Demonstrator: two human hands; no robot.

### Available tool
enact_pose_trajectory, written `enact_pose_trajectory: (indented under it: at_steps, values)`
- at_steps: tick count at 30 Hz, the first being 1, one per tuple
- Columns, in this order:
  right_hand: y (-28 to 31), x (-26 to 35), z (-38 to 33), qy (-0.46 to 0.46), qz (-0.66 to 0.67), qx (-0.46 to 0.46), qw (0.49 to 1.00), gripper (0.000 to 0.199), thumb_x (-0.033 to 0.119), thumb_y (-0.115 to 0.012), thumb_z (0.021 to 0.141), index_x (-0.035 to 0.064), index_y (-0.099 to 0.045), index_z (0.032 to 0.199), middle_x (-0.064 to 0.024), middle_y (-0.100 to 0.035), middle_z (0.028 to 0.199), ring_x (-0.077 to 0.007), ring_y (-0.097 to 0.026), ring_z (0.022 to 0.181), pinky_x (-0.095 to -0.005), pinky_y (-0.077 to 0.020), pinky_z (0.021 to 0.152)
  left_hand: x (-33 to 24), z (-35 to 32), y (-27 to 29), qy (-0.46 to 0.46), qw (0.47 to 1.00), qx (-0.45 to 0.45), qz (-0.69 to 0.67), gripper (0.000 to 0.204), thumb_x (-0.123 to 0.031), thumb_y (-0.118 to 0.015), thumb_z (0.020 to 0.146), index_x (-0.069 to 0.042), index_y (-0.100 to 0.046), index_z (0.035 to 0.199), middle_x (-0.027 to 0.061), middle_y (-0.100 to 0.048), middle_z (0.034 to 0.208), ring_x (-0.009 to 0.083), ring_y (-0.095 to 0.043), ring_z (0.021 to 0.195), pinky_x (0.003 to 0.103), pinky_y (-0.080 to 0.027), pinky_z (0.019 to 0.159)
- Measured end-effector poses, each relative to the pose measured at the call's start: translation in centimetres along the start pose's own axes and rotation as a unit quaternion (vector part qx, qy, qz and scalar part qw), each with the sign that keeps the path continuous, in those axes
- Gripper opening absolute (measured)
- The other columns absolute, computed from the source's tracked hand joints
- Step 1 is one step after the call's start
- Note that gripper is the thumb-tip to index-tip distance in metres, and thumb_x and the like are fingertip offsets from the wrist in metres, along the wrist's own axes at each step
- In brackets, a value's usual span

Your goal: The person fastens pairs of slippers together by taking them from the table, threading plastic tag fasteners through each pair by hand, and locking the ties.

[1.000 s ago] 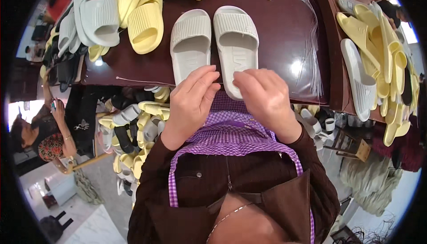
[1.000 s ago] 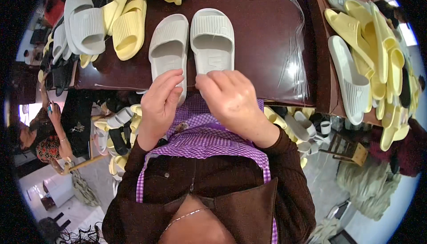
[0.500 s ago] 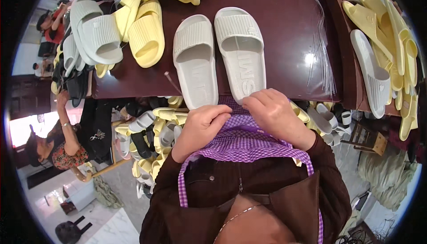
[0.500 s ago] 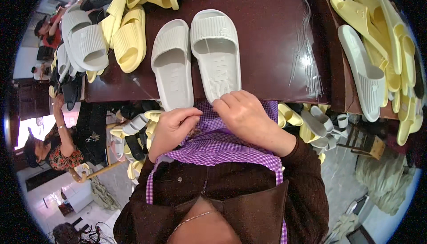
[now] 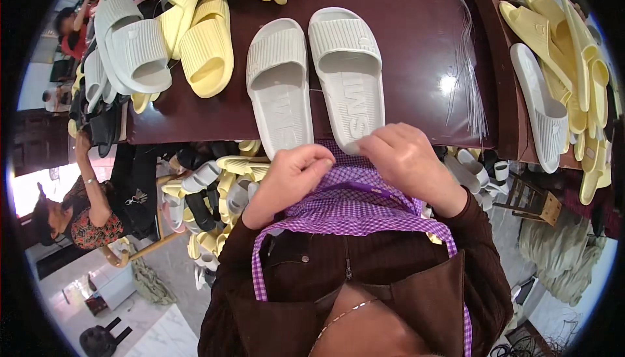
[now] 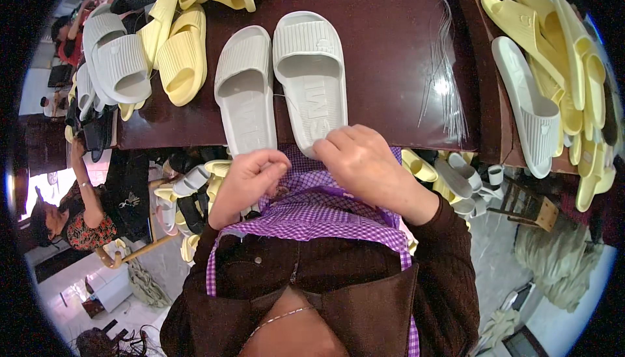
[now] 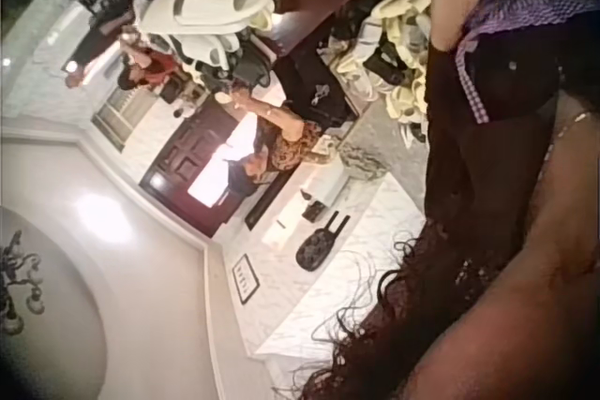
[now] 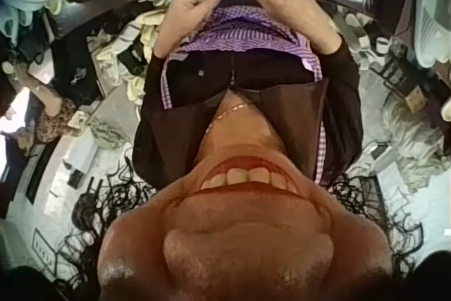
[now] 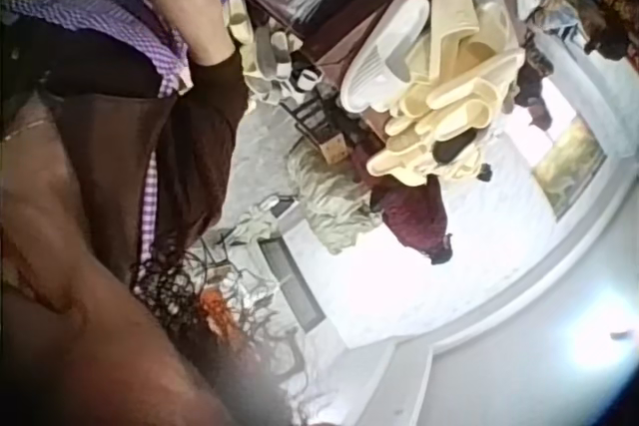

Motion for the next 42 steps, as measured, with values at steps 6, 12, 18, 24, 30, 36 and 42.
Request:
enact_pose_trajectory:
  at_steps: [6,12,18,24,30,36,42]
  values:
    - [2.2,1.7,0.2,0.009,0.007,0.002,1.000,0.017,0.004,-0.070,0.068,0.0051,-0.062,0.082,-0.0066,-0.058,0.070,-0.0235,-0.058,0.063,-0.0346,-0.0461,0.058,-1.5,-0.8,1.4,0.000,1.000,-0.010,0.012,0.010,-0.004,-0.056,0.090,0.003,-0.062,0.094,-0.0038,-0.054,0.065,0.0015,-0.044,0.053,0.018,-0.034,0.046]
    - [2.4,0.6,-0.3,-0.020,0.010,-0.016,1.000,0.016,0.004,-0.071,0.068,0.0042,-0.061,0.081,-0.0073,-0.058,0.069,-0.0246,-0.059,0.063,-0.0352,-0.0466,0.057,-0.5,-2.0,2.0,0.040,0.997,0.035,-0.056,0.011,-0.006,-0.057,0.089,0.002,-0.062,0.095,-0.0036,-0.057,0.071,0.0018,-0.047,0.060,0.018,-0.038,0.053]
    - [-0.3,-1.3,0.6,-0.014,0.025,-0.020,0.999,0.012,0.004,-0.068,0.070,0.0034,-0.060,0.080,-0.0103,-0.059,0.071,-0.0278,-0.060,0.065,-0.0370,-0.0482,0.059,0.9,-0.5,2.8,0.015,0.995,-0.008,-0.094,0.011,-0.007,-0.057,0.089,0.001,-0.062,0.095,-0.0035,-0.059,0.075,0.0016,-0.049,0.063,0.017,-0.040,0.056]
    - [-1.8,-4.4,3.5,-0.025,0.001,-0.018,1.000,0.008,0.002,-0.063,0.074,0.0029,-0.060,0.082,-0.0130,-0.061,0.074,-0.0312,-0.060,0.068,-0.0401,-0.0493,0.062,1.0,1.9,3.9,0.070,0.991,-0.017,-0.113,0.015,-0.012,-0.055,0.090,0.001,-0.061,0.094,-0.0035,-0.054,0.068,0.0026,-0.046,0.058,0.019,-0.036,0.050]
    - [-1.6,-7.1,6.5,-0.079,-0.012,-0.030,0.996,0.013,0.006,-0.059,0.081,0.0011,-0.064,0.092,-0.0145,-0.064,0.082,-0.0290,-0.063,0.073,-0.0375,-0.0504,0.063,-0.7,4.8,4.0,-0.047,0.973,-0.132,0.184,0.020,-0.017,-0.055,0.087,0.002,-0.061,0.089,0.0142,-0.066,0.076,0.0222,-0.064,0.070,0.032,-0.048,0.064]
    - [0.3,-10.5,7.2,-0.109,0.131,-0.136,0.976,0.019,0.014,-0.057,0.088,-0.0005,-0.066,0.097,-0.0110,-0.065,0.078,-0.0182,-0.061,0.065,-0.0307,-0.0491,0.059,-1.0,6.7,4.2,-0.078,0.949,-0.180,0.246,0.022,-0.018,-0.052,0.085,0.002,-0.061,0.088,0.0219,-0.064,0.081,0.0382,-0.062,0.079,0.043,-0.048,0.070]
    - [0.4,-20.4,11.1,-0.368,0.061,-0.003,0.928,0.034,0.030,-0.062,0.085,-0.0027,-0.067,0.085,-0.0050,-0.060,0.063,-0.0110,-0.053,0.052,-0.0250,-0.0441,0.050,-1.3,8.4,5.3,-0.108,0.949,-0.151,0.255,0.023,-0.019,-0.052,0.084,0.002,-0.061,0.086,0.0220,-0.063,0.079,0.0387,-0.061,0.079,0.045,-0.047,0.070]
Point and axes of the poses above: each hand's wrist, its own z-axis towards the middle knuckle, its own y-axis out of the back of the hand, x = y × z, the point moved 5 cm from there along z, towards the middle knuckle
